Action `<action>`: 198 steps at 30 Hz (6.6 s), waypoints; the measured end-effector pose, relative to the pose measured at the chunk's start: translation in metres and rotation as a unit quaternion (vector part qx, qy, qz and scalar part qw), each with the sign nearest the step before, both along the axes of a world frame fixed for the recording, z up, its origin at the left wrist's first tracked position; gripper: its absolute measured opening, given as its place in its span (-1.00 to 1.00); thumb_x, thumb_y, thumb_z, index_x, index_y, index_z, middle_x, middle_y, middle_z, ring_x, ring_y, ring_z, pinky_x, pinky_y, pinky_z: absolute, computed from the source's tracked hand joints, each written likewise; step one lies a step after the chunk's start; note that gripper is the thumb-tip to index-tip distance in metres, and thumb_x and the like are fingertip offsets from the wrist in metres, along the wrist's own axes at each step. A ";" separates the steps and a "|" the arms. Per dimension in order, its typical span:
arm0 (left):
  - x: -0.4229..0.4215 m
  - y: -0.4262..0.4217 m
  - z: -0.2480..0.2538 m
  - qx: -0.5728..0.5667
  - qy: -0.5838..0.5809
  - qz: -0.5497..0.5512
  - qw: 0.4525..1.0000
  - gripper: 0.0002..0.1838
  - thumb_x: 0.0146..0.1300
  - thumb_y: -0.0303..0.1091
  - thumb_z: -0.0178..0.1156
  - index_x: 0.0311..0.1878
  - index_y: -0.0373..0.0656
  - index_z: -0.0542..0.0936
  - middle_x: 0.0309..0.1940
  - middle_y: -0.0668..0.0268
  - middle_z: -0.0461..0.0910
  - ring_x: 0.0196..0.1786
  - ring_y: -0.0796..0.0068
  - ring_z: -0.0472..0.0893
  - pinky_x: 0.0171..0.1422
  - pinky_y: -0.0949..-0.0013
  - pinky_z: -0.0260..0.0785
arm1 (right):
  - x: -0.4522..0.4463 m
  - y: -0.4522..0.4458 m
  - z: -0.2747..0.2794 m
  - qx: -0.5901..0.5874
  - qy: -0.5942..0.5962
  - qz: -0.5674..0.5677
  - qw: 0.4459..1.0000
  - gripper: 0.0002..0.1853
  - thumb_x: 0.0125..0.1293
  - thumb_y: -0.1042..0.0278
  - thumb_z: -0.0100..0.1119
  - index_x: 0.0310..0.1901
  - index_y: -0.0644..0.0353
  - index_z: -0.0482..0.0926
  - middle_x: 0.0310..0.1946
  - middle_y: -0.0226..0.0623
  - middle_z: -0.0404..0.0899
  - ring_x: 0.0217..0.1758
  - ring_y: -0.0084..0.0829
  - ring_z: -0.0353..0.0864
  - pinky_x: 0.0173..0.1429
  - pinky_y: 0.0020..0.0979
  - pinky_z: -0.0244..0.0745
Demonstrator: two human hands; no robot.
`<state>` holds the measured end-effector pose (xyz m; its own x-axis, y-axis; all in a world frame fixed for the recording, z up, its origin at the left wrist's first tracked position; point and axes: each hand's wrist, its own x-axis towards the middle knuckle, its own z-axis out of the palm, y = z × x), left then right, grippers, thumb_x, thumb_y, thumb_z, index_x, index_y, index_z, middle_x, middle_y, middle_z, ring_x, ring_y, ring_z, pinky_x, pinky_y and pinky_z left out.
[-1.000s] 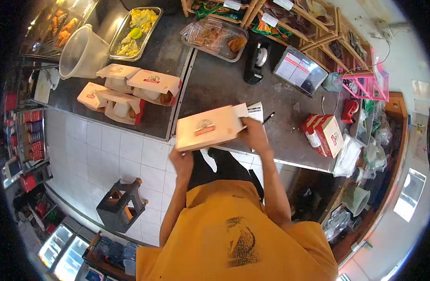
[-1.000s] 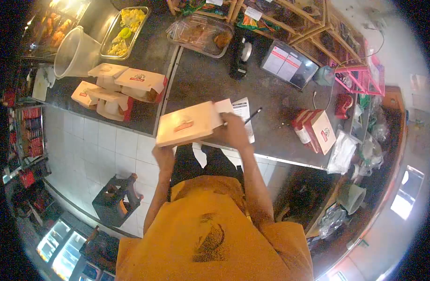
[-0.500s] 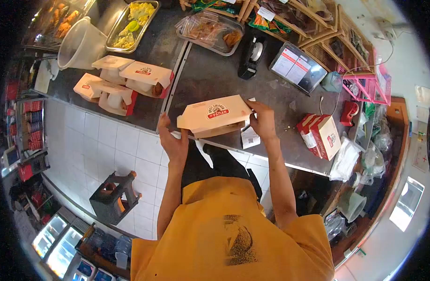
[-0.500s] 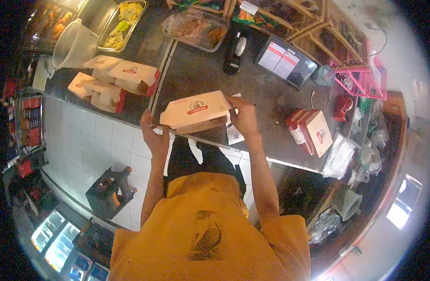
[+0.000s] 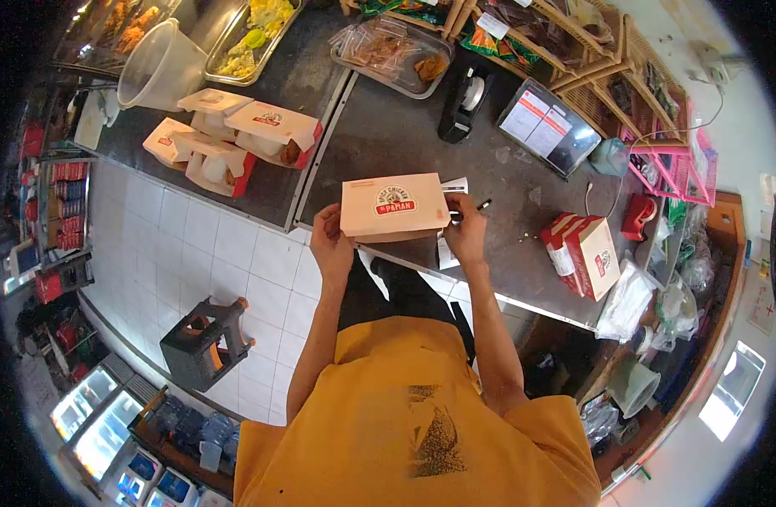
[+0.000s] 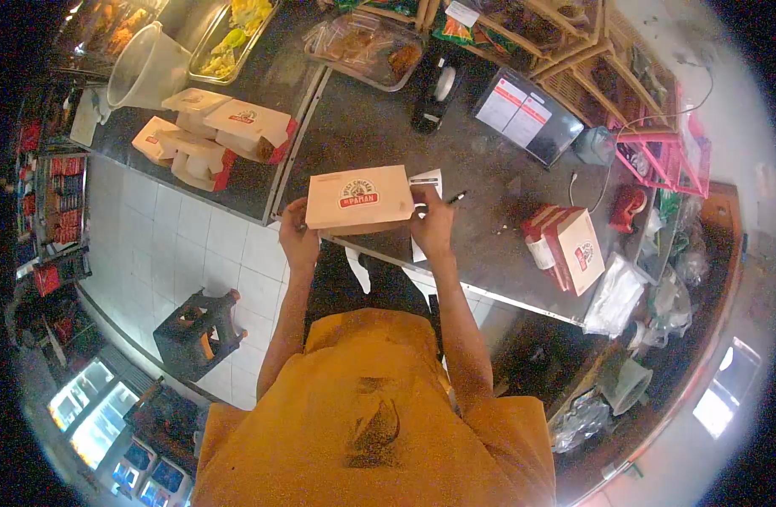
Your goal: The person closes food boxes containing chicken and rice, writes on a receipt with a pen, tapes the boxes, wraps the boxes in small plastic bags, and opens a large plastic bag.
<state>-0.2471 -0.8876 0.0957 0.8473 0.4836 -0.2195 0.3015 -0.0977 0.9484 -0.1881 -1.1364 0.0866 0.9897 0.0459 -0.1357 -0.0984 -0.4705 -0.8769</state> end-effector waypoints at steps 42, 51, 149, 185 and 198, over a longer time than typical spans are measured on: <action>0.014 0.009 -0.019 0.436 -0.217 -0.432 0.759 -0.58 0.28 -0.29 0.31 0.19 -0.22 0.63 0.42 0.12 0.43 0.54 -0.14 0.25 0.58 -0.24 0.07 | 0.185 -0.001 -0.036 -0.065 0.093 -0.267 0.957 -0.52 0.27 -0.09 0.38 -0.23 0.30 0.75 -0.39 -0.10 0.75 -0.29 -0.27 0.75 -0.10 -0.28 0.56; 0.016 0.011 -0.020 0.426 -0.239 -0.429 0.760 -0.55 0.25 -0.32 0.34 0.20 -0.25 0.61 0.41 0.10 0.44 0.52 -0.18 0.27 0.56 -0.23 0.15 | 0.122 0.042 -0.055 0.008 -0.147 -0.393 0.908 -0.74 0.26 0.15 0.46 -0.44 0.15 0.79 -0.35 -0.21 0.75 -0.17 -0.36 0.69 -0.06 -0.35 0.53; 0.081 0.180 -0.034 0.194 -0.051 -0.383 0.901 -0.69 0.36 -0.62 0.12 0.15 -0.27 0.57 -0.04 0.17 0.67 -0.04 0.47 0.66 0.00 0.41 0.54 | -0.067 0.138 -0.040 -0.138 -0.081 -0.226 0.961 -0.58 0.08 0.54 0.27 0.04 0.30 0.61 -0.12 0.13 0.68 -0.05 0.21 0.66 0.01 -0.11 0.58; 0.053 0.180 -0.060 0.173 -0.144 -0.451 0.864 -0.33 0.36 -0.39 0.25 0.52 -0.09 0.31 0.43 -0.07 0.37 0.28 -0.05 0.52 0.36 0.11 0.39 | -0.095 0.159 -0.027 0.029 -0.005 -0.166 0.986 -0.56 0.23 0.34 0.45 0.14 0.27 0.67 0.03 0.03 0.71 0.11 -0.17 0.72 0.15 -0.25 0.60; 0.030 0.157 -0.038 0.379 -0.165 -0.465 0.783 -0.41 0.27 -0.37 0.27 0.40 -0.12 0.48 0.51 -0.02 0.25 0.53 -0.08 0.26 0.54 -0.11 0.13 | -0.118 0.162 -0.049 -0.142 -0.064 -0.070 0.985 -0.54 0.20 0.51 0.29 0.16 0.00 0.69 0.17 0.14 0.57 0.14 0.09 0.60 0.25 -0.06 0.52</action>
